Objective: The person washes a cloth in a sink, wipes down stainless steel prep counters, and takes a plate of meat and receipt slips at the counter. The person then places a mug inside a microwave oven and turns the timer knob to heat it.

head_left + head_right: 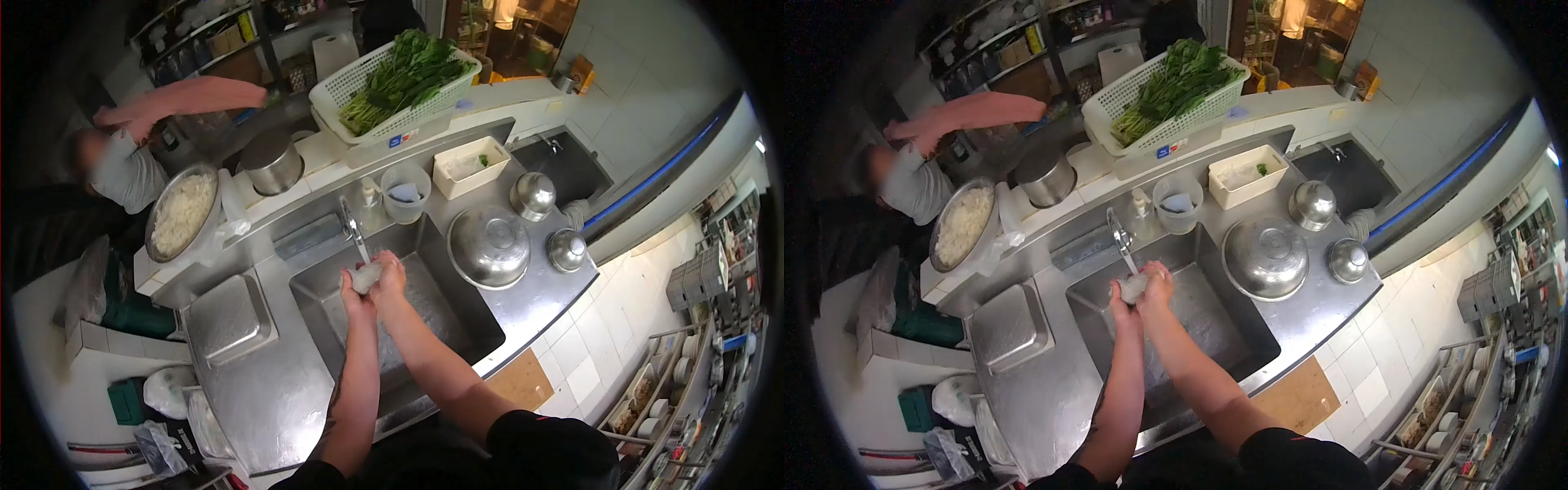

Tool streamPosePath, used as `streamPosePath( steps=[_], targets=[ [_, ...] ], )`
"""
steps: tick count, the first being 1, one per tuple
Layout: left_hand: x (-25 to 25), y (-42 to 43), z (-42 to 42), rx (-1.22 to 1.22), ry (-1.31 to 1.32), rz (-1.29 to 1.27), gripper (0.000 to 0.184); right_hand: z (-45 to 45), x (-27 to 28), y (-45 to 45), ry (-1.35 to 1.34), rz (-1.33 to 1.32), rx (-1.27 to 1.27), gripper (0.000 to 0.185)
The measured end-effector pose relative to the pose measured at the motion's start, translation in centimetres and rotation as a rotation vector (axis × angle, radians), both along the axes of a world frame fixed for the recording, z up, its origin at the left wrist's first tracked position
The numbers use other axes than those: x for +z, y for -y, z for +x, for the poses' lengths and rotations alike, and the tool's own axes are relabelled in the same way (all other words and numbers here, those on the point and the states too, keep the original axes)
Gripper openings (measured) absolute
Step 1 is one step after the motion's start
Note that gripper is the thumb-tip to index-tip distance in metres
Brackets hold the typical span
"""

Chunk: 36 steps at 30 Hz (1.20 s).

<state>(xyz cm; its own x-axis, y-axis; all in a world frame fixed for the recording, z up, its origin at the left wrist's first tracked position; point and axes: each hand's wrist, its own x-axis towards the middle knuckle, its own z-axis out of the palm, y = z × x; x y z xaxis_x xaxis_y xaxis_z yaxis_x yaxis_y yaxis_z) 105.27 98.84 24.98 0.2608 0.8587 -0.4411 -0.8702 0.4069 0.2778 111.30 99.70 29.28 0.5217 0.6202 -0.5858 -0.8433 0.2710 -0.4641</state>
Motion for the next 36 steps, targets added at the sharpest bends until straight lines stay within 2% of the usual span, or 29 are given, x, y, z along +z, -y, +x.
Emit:
streamPosePath(
  steps=[1,3,5,7,9,10,11,12,14,17,18,20,21,22,24,25,27,28,29,30,31,33,34,35,36],
  targets=[
    [-1.3,-0.7,0.1,-0.006,0.001,0.007,0.059,0.0,1.0,0.3,0.001,0.007,-0.006,0.017],
    [-5.6,-2.1,-0.7,0.019,-0.172,0.034,0.057,-0.6,2.4,0.9,-0.013,-0.023,0.037,0.015],
    [-4.8,-1.0,-2.5,-0.013,-0.231,0.066,0.059,-2.1,-2.0,0.1,0.085,0.005,0.009,0.015],
    [-1.6,0.4,0.3,-0.114,-0.261,0.129,0.061,0.9,-5.1,-1.2,0.209,0.042,-0.097,0.015],
    [1.5,2.4,-1.0,-0.205,-0.057,0.160,0.067,0.3,-6.6,-1.9,0.282,-0.004,0.086,0.014],
    [-1.0,1.7,-1.1,-0.213,-0.144,0.069,0.074,0.7,-5.1,-1.3,0.216,0.012,0.114,0.014],
    [0.4,2.2,-1.0,-0.204,-0.190,-0.022,0.075,0.8,-1.7,-0.5,0.028,0.005,0.053,0.014],
    [2.1,2.4,-0.3,-0.204,-0.225,-0.124,0.076,1.1,-2.0,-0.7,0.042,0.010,0.062,0.011],
    [2.2,2.2,-0.6,-0.267,-0.030,-0.089,0.074,1.1,-2.0,-1.2,0.140,0.050,0.013,0.010],
    [2.3,1.1,0.3,-0.189,-0.047,-0.087,0.068,1.0,-0.6,-1.3,0.086,0.007,0.011,0.012],
    [2.1,0.1,0.5,-0.199,-0.047,-0.091,0.068,1.4,-0.3,-0.8,0.038,0.111,0.061,0.014],
    [1.3,-1.9,0.7,-0.143,-0.072,0.105,0.053,2.6,-1.6,-0.3,0.025,0.205,0.082,0.014],
    [1.5,-2.6,1.2,-0.149,-0.071,0.102,0.053,3.1,-2.5,0.0,0.010,0.305,0.118,0.015],
    [2.6,-3.4,1.7,-0.095,-0.178,0.176,0.039,3.8,-3.5,0.4,0.011,0.304,0.115,0.015],
    [3.3,-4.2,1.8,-0.063,-0.456,0.387,0.016,5.3,-5.1,1.7,0.196,0.139,0.219,0.021],
    [3.9,-4.5,1.6,-0.063,-0.457,0.390,0.016,5.9,-5.4,2.7,0.196,0.142,0.218,0.021],
    [5.9,-5.0,1.4,-0.336,-1.149,0.627,0.015,7.1,-6.3,4.9,0.374,-0.212,0.665,0.026],
    [6.5,-5.3,1.1,-0.336,-1.147,0.628,0.015,7.4,-5.8,5.4,0.299,-0.206,0.740,0.044],
    [7.2,-5.7,0.8,-0.508,-1.358,0.978,0.017,7.5,-5.4,5.4,0.301,-0.206,0.740,0.044],
    [7.6,-5.8,0.5,-0.685,-1.550,1.336,0.019,7.5,-5.0,5.5,0.090,-0.005,0.785,0.054],
    [7.7,-5.8,0.3,-0.684,-1.549,1.336,0.019,7.3,-4.0,5.4,-0.123,0.197,0.819,0.064],
    [7.5,-5.6,0.0,-0.841,-1.397,2.011,0.022,6.5,-3.1,4.4,-0.208,0.254,0.800,0.069],
    [7.7,-5.1,0.1,-0.912,-1.305,2.163,0.021,6.1,-3.1,3.7,-0.298,0.311,0.783,0.075],
    [7.7,-4.4,-0.3,-0.913,-1.314,2.155,0.021,5.8,-3.2,3.0,-0.304,0.310,0.791,0.075],
    [7.8,-3.5,-0.8,-0.847,-1.280,2.168,0.019,5.5,-3.3,2.4,-0.319,0.343,0.932,0.075]
  ],
)
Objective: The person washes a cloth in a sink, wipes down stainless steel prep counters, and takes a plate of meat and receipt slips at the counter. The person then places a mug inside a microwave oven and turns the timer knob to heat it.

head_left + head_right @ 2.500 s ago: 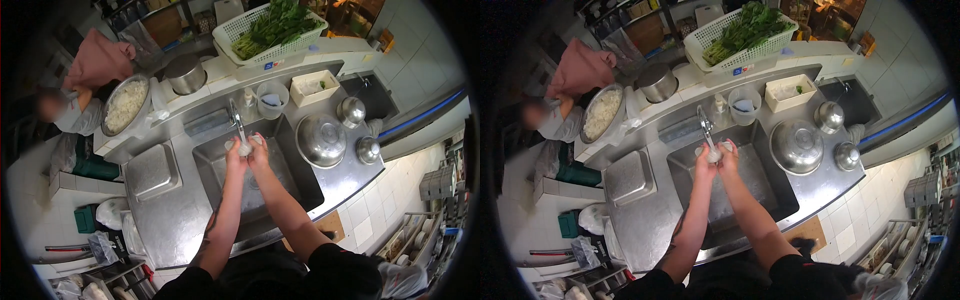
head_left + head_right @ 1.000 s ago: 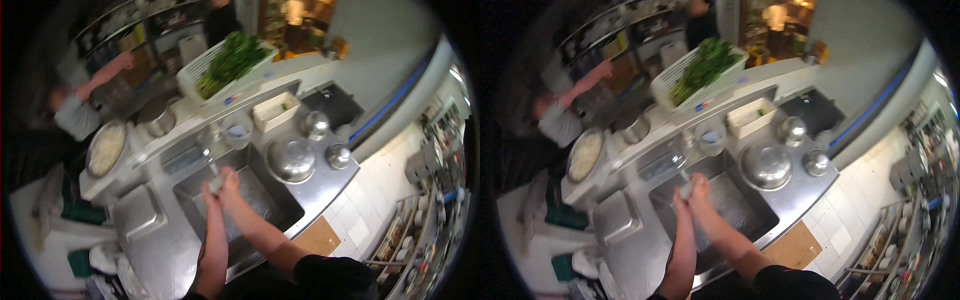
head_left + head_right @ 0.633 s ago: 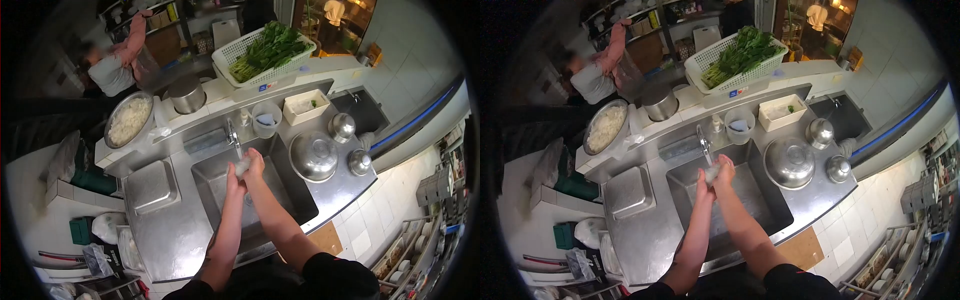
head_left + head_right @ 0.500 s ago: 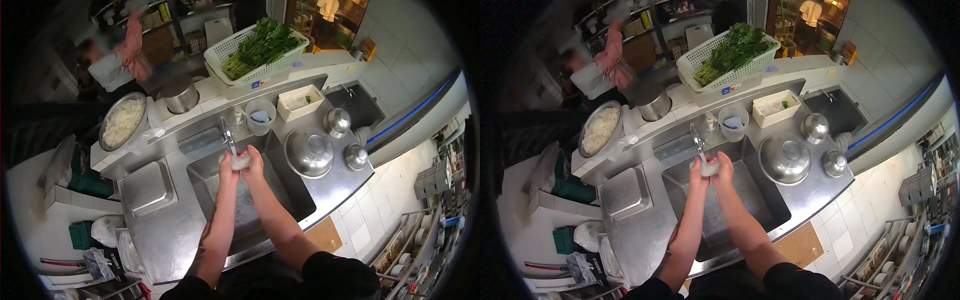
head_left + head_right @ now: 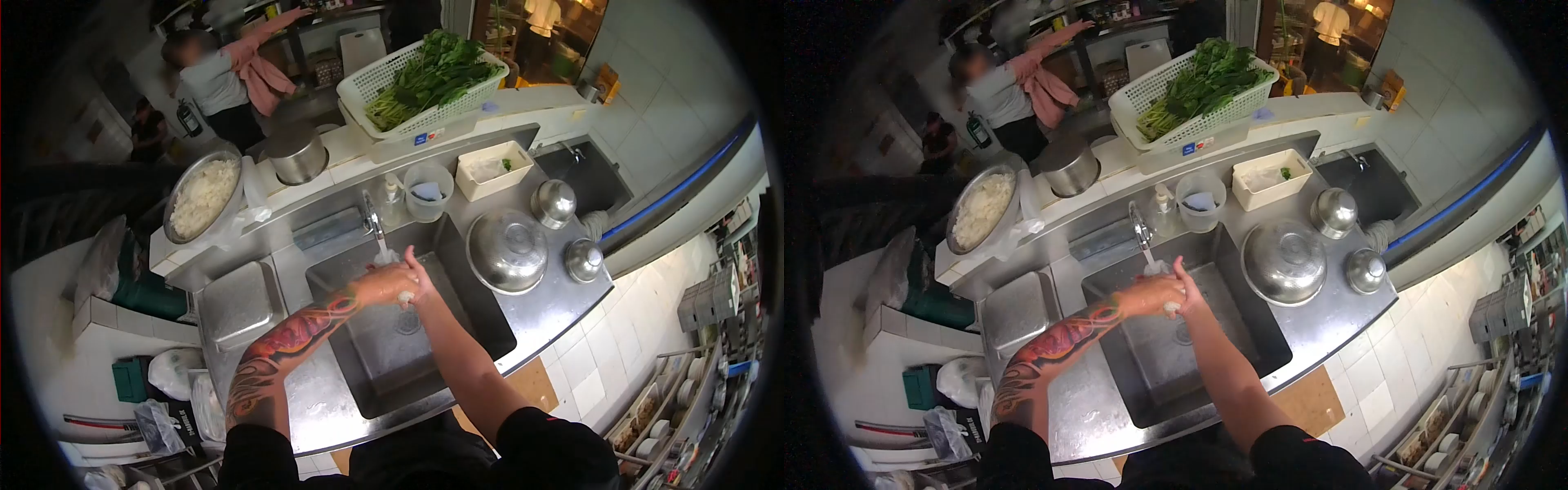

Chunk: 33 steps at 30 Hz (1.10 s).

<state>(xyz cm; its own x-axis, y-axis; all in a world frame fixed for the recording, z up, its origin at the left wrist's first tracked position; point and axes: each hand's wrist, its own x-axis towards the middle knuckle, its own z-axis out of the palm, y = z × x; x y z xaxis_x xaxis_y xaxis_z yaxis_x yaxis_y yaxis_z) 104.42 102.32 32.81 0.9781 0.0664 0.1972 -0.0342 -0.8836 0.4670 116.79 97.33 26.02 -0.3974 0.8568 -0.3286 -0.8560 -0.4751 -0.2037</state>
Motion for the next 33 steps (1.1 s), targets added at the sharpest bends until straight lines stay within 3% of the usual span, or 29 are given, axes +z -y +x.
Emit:
streamPosePath(
  steps=[1,2,3,5,6,7,9,10,11,13,14,16,17,19,20,21,23,24,25,27,28,30,31,33],
  targets=[
    [0.6,0.9,-0.5,-0.006,0.059,-0.001,0.018,-0.3,-0.5,-0.6,-0.011,0.049,0.135,0.076],
    [0.8,1.4,-1.0,0.037,0.137,-0.114,0.020,-0.7,-2.2,-1.3,-0.294,0.113,0.169,0.062],
    [0.1,1.7,-1.3,0.043,0.136,-0.115,0.020,-1.0,-4.3,-2.4,-0.296,0.111,0.174,0.062],
    [-3.0,2.0,-1.7,0.588,0.511,-0.208,0.023,-2.2,-7.1,-5.1,0.022,0.127,-0.308,0.039],
    [-4.7,2.6,-0.7,0.902,0.699,-0.530,0.020,-3.3,-4.7,-5.3,0.005,-0.125,-0.577,0.023],
    [-5.3,2.6,0.6,0.901,0.696,-0.529,0.020,-4.0,-3.1,-5.3,0.001,-0.125,-0.578,0.023],
    [-6.0,2.0,2.7,1.334,1.280,-1.322,0.023,-4.8,-1.0,-5.0,0.101,-0.193,-0.804,0.018],
    [-6.5,1.4,3.1,1.509,1.148,-1.328,0.029,-4.6,-0.4,-4.2,0.107,-0.200,-0.805,0.018],
    [-6.9,0.6,3.3,1.514,1.150,-1.337,0.029,-3.9,-0.2,-3.5,0.259,-0.115,-0.773,0.020],
    [-7.5,-1.2,3.5,1.362,1.075,-1.842,0.030,-2.3,-0.3,-2.8,0.412,-0.026,-0.733,0.023],
    [-8.5,-2.1,3.6,1.361,1.077,-1.844,0.030,-1.3,-1.3,-2.9,0.340,0.006,-0.692,0.028],
    [-10.2,-3.0,3.6,1.282,0.804,-1.914,0.027,-0.2,-3.9,-4.2,0.206,-0.037,-0.662,0.039],
    [-8.8,-1.9,3.7,1.293,0.811,-1.914,0.027,-0.5,-3.9,-4.8,0.205,-0.041,-0.652,0.039],
    [-6.8,1.3,4.6,1.243,1.183,-1.529,0.019,-1.6,-4.3,-5.5,0.451,-0.134,-0.596,0.042],
    [-7.3,2.2,4.5,1.279,1.253,-1.456,0.018,-1.9,-4.8,-6.4,0.388,-0.168,-0.381,0.033],
    [-7.7,2.9,3.9,1.294,1.256,-1.452,0.018,-2.4,-5.3,-6.8,0.385,-0.173,-0.369,0.033],
    [-7.8,3.9,2.9,1.282,1.539,-1.643,0.017,-4.0,-5.2,-7.4,0.829,-0.075,-0.417,0.019],
    [-7.4,3.7,2.1,1.325,1.532,-1.868,0.014,-5.1,-1.5,-6.2,0.841,-0.110,-0.452,0.017],
    [-8.3,3.0,1.6,1.329,1.533,-1.867,0.014,-5.2,-0.7,-5.4,0.840,-0.111,-0.449,0.017],
    [-10.7,1.0,1.1,1.208,1.328,-2.123,0.018,-4.9,-0.1,-3.6,0.533,0.016,-0.759,0.015],
    [-10.3,0.3,1.4,1.206,1.328,-2.125,0.018,-4.5,0.0,-3.2,0.535,0.017,-0.760,0.015],
    [-9.0,-0.3,2.4,1.233,1.323,-1.796,0.020,-3.8,-0.3,-2.4,0.128,-0.046,-0.703,0.023],
    [-8.4,0.4,2.8,1.235,1.325,-1.798,0.020,-3.6,-1.3,-2.9,0.131,-0.047,-0.700,0.023],
    [-6.7,2.3,3.3,1.174,1.513,-1.672,0.026,-3.3,-3.7,-5.2,0.148,-0.089,-0.437,0.021]
  ],
)
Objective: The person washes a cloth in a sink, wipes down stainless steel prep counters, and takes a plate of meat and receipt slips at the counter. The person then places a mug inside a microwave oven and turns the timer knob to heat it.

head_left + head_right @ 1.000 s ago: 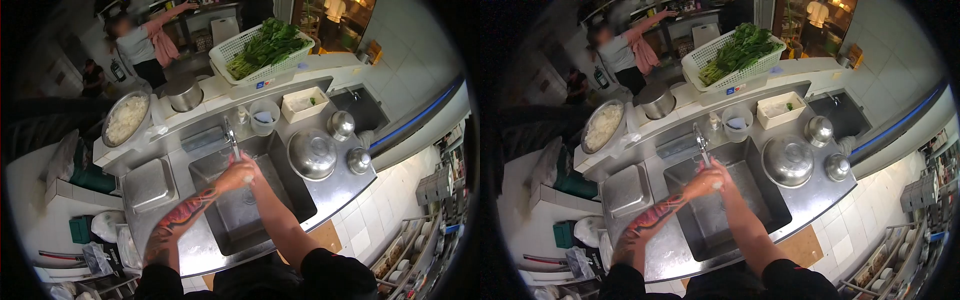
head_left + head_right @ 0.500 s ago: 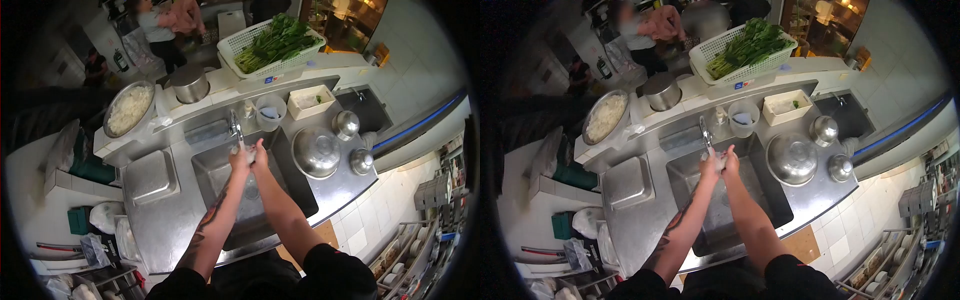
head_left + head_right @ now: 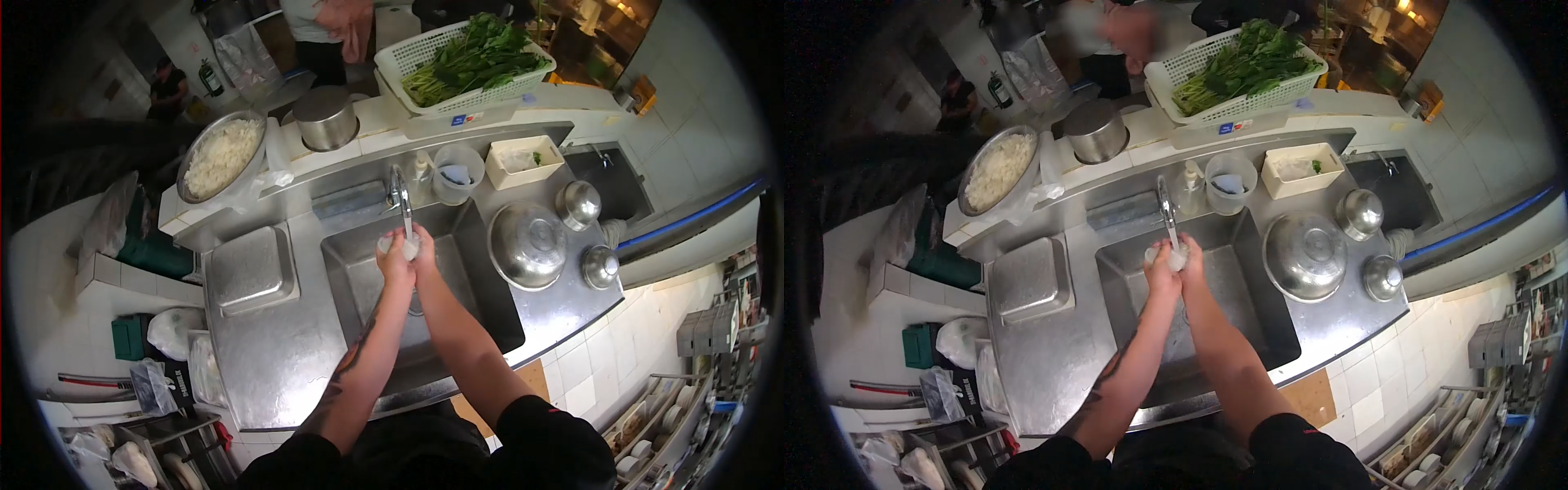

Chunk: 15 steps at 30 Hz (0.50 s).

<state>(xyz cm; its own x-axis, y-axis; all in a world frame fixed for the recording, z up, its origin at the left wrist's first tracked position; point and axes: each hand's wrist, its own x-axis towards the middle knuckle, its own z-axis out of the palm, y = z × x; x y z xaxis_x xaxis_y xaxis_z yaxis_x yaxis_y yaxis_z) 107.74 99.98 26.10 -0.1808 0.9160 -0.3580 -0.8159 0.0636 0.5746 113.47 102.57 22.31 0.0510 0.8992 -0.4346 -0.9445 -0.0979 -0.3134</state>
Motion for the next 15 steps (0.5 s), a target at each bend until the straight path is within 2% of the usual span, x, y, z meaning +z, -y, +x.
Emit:
streamPosePath(
  steps=[1,2,3,4,5,6,7,8,10,11,13,14,15],
  targets=[
    [0.9,1.0,-0.2,0.031,-0.039,-0.008,0.025,-0.1,0.2,-0.8,-0.002,-0.002,0.010,0.021],
    [0.3,1.4,-0.7,0.038,-0.042,-0.012,0.025,-0.2,0.8,-1.4,0.212,0.044,0.157,0.019],
    [-0.4,1.8,-1.6,0.000,0.134,-0.067,0.020,-0.3,1.3,-1.4,0.424,0.090,0.302,0.018],
    [-1.3,2.1,-2.2,-0.043,0.310,-0.123,0.020,-0.6,1.5,-1.0,0.420,0.083,0.303,0.018],
    [-2.0,1.8,-2.5,-0.123,0.302,-0.140,0.029,-1.1,2.1,-0.7,0.656,0.110,0.230,0.018],
    [-2.6,1.1,-2.7,-0.125,0.306,-0.141,0.029,-1.4,2.9,-0.6,0.896,0.141,0.153,0.018],
    [-2.6,0.0,-2.9,-0.243,0.300,-0.243,0.028,-2.0,4.4,0.3,0.919,0.047,0.003,0.023],
    [-3.1,-1.6,-3.1,-0.362,0.291,-0.342,0.027,-2.2,4.0,1.1,0.925,0.049,-0.001,0.023],
    [-5.5,-4.9,-4.2,-0.409,0.236,-0.336,0.029,-2.6,2.7,3.5,0.903,0.028,-0.432,0.022],
    [-6.7,-6.5,-4.4,-0.452,0.174,-0.329,0.035,-2.6,1.9,4.5,0.907,0.028,-0.432,0.022],
    [-7.0,-8.6,-4.0,-0.438,0.136,-0.282,0.037,-2.4,0.7,6.2,0.698,-0.139,-0.183,0.025],
    [-7.1,-9.6,-3.8,-0.423,0.096,-0.231,0.042,-2.2,1.3,6.8,0.699,-0.140,-0.186,0.025],
    [-7.3,-10.3,-3.7,-0.509,0.096,-0.155,0.021,-1.8,1.9,7.2,0.529,-0.154,-0.102,0.027]
  ],
)
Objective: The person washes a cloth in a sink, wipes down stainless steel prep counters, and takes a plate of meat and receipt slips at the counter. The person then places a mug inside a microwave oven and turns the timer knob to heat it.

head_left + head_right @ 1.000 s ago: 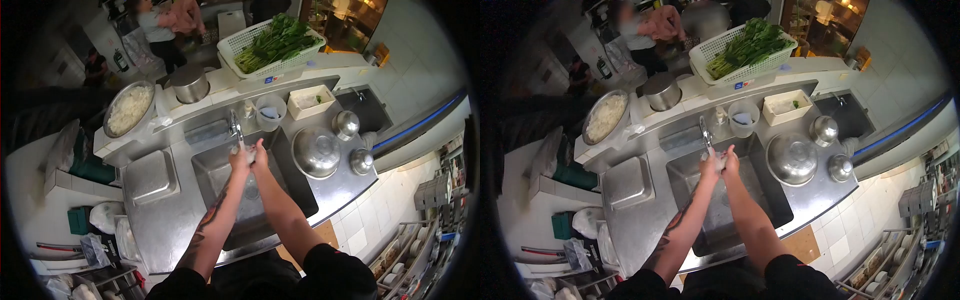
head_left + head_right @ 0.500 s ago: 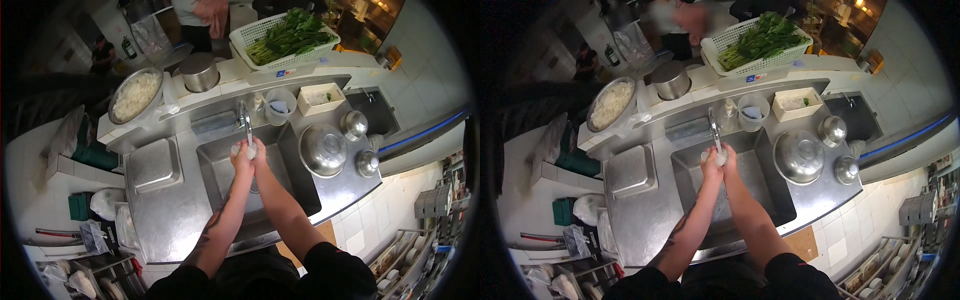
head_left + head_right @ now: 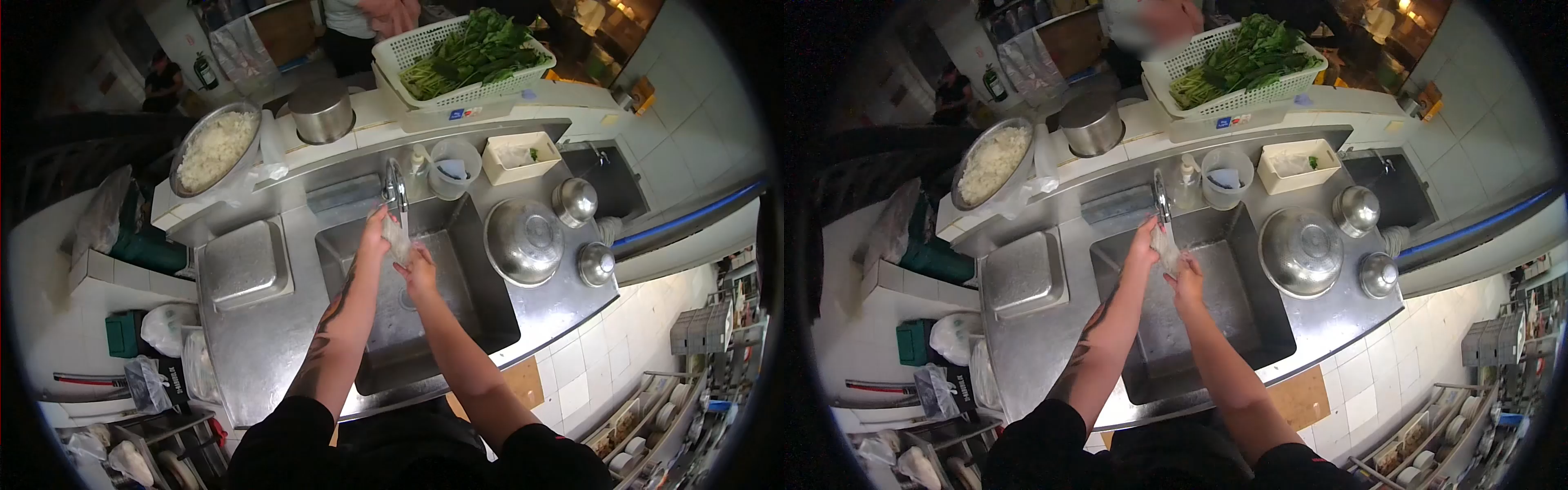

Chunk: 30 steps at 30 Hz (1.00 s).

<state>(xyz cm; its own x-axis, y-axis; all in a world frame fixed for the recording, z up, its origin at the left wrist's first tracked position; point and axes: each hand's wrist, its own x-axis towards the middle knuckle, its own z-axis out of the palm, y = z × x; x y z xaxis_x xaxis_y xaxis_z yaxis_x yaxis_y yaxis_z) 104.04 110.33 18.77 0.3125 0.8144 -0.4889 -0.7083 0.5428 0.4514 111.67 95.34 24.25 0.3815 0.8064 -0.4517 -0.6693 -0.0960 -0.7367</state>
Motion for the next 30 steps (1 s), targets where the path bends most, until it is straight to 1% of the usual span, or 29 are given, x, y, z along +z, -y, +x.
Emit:
streamPosePath(
  steps=[1,2,3,4,5,7,8,9,10,11,12,13,14,15,16,17,18,19,20,21,22,23,24,25,26,27,28,29,30],
  targets=[
    [0.7,0.4,0.5,-0.003,-0.001,0.000,0.021,0.4,0.4,0.4,-0.178,-0.024,0.064,0.031],
    [2.7,1.5,1.5,-0.003,-0.088,0.153,0.043,0.8,0.0,0.5,-0.182,-0.027,0.058,0.031],
    [4.9,2.9,2.8,-0.003,-0.174,0.306,0.066,1.4,-0.7,0.2,-0.274,0.003,0.076,0.033],
    [6.7,5.1,3.8,0.032,-0.202,0.258,0.065,1.9,-1.7,0.2,-0.366,0.034,0.091,0.036],
    [6.1,6.5,4.6,0.024,-0.207,0.255,0.065,2.4,-3.4,0.6,-0.372,0.032,0.084,0.036],
    [4.0,7.6,5.5,0.011,-0.619,0.416,0.058,3.4,-6.2,0.9,-0.393,0.065,0.093,0.037],
    [3.9,8.5,5.3,-0.007,-0.775,0.634,0.050,4.1,-6.0,1.6,-0.393,0.069,0.090,0.037],
    [3.7,9.2,4.9,-0.011,-0.774,0.636,0.050,4.9,-5.9,2.7,-0.342,-0.064,0.278,0.040],
    [5.9,10.1,3.9,-0.187,-0.850,0.908,0.041,5.6,-5.5,3.7,-0.288,-0.196,0.460,0.042],
    [8.2,10.8,2.9,-0.369,-0.912,1.181,0.033,6.1,-4.9,4.6,-0.290,-0.196,0.450,0.042],
    [10.0,11.3,2.1,-0.539,-0.871,1.253,0.023,6.6,-4.2,5.6,-0.365,-0.152,0.458,0.048],
    [10.8,11.6,1.7,-0.545,-0.867,1.256,0.023,6.8,-3.8,6.1,-0.439,-0.105,0.469,0.054],
    [11.2,12.0,1.2,-0.709,-0.900,1.572,0.020,6.9,-3.8,6.5,-0.443,-0.105,0.463,0.054],
    [11.6,12.5,0.9,-0.874,-0.914,1.890,0.017,6.9,-3.9,6.9,-0.660,0.057,0.497,0.062],
    [11.7,13.1,0.8,-0.878,-0.913,1.889,0.017,6.9,-3.5,7.0,-0.874,0.225,0.527,0.070],
    [11.7,13.9,0.5,-1.175,-0.939,2.042,0.012,6.6,-3.2,6.9,-0.879,0.225,0.525,0.070],
    [11.7,14.6,0.1,-1.490,-0.949,2.173,0.010,5.9,-3.0,6.4,-0.855,0.209,0.576,0.071],
    [11.6,15.3,-0.5,-1.499,-0.947,2.167,0.010,5.0,-2.4,5.9,-0.833,0.193,0.628,0.072],
    [11.6,15.9,-1.5,-1.417,-0.851,2.331,0.008,4.0,-2.7,5.7,-0.784,0.167,0.637,0.063],
    [11.6,16.4,-2.4,-1.324,-0.746,2.490,0.007,2.9,-3.9,5.3,-0.793,0.166,0.635,0.063],
    [10.7,16.4,-3.0,-1.408,-0.743,2.465,0.008,2.0,-6.5,4.6,-0.879,0.158,0.617,0.056],
    [11.5,16.3,-3.6,-1.412,-0.743,2.464,0.008,1.3,-7.8,4.0,-0.963,0.151,0.598,0.048],
    [12.6,16.2,-4.2,-1.196,-0.783,2.288,0.010,0.8,-5.0,4.5,-0.958,0.087,0.521,0.034],
    [13.2,16.3,-4.4,-0.990,-0.809,2.102,0.015,0.5,-4.6,4.1,-0.962,0.086,0.521,0.034],
    [12.5,16.4,-4.4,-0.994,-0.809,2.099,0.015,0.3,-4.4,3.6,-1.016,0.034,0.291,0.029],
    [11.3,16.8,-4.5,-0.676,-0.929,1.795,0.015,0.3,-4.1,3.2,-1.061,-0.022,0.058,0.026],
    [10.1,17.3,-4.7,-0.373,-1.010,1.471,0.016,0.3,-4.3,2.7,-1.064,-0.026,0.058,0.026],
    [9.4,18.3,-4.1,-0.374,-1.012,1.466,0.016,0.3,-4.6,2.1,-0.972,0.088,-0.019,0.028],
    [8.7,19.4,-2.5,-0.085,-0.994,1.075,0.015,0.4,-4.7,1.4,-0.875,0.205,-0.091,0.032]
  ],
)
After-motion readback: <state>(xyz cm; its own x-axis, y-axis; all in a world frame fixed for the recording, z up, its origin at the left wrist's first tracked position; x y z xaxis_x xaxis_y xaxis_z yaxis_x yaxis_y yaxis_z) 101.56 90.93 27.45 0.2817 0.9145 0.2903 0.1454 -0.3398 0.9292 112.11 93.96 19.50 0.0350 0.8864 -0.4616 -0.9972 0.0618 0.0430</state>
